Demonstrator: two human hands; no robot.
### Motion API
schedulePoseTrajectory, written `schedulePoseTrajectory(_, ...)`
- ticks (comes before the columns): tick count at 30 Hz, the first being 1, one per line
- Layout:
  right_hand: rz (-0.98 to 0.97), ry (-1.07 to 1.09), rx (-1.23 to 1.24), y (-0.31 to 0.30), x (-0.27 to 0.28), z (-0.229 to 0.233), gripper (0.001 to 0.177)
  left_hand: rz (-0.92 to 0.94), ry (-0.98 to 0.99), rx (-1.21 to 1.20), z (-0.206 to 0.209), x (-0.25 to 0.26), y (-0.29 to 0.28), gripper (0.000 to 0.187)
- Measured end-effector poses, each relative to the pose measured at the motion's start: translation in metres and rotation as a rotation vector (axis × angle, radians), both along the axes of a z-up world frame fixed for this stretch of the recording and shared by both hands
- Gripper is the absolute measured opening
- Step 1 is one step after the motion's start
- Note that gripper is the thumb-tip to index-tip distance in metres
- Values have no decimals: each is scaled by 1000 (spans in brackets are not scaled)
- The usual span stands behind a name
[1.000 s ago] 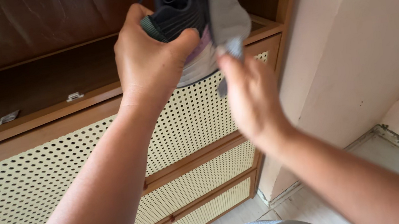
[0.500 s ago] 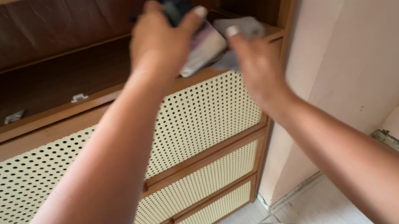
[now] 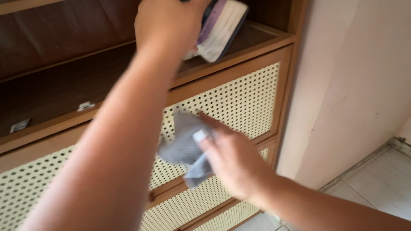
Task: The person wipes several pairs of shoes on a wooden shoe rack using a gray cloth. They handle white sneakers with blue stripes, white canvas shoes with red trim, dark sneakers with purple soles, and beige slip-on shoes, wiping each shoe's exterior and placing them back on the shelf.
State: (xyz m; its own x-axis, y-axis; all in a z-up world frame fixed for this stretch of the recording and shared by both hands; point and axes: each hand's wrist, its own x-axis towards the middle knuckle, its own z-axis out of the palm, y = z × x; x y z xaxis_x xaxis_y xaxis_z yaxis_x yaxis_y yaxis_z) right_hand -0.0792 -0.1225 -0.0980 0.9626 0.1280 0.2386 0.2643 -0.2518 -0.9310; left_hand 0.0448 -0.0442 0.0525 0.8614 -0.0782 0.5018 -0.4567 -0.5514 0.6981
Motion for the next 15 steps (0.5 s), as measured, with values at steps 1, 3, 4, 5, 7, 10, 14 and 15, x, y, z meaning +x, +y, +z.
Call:
schedulePoseTrajectory(1, 29, 34, 140, -6, 2, -1, 36, -82, 105, -43, 3, 0, 6, 58)
schedulePoseTrajectory(3, 63, 87, 424, -34, 14, 0, 47, -301, 159, -58, 5, 2, 12, 55)
schedulePoseTrajectory(4, -128, 200, 581, -48, 24, 0, 39, -411, 190, -66, 5, 3, 12, 56)
schedulePoseTrajectory(5, -322, 309, 735, -60, 34, 1, 32, -389, 135, 37, 4, 5, 12, 55)
schedulePoseTrajectory(7, -318, 292, 906, -82, 46, 11, 32, -333, 25, 235, 3, 6, 14, 53)
schedulePoseTrajectory(10, -286, 254, 1034, -100, 56, 29, 34, -329, 34, 357, 2, 8, 6, 64)
schedulePoseTrajectory(14, -325, 229, 1047, -101, 55, 54, 36, -255, -305, 570, 4, -5, 1, 78)
schedulePoseTrajectory(15, -291, 214, 1015, -97, 55, 56, 37, -200, -261, 589, 1, -11, 0, 73)
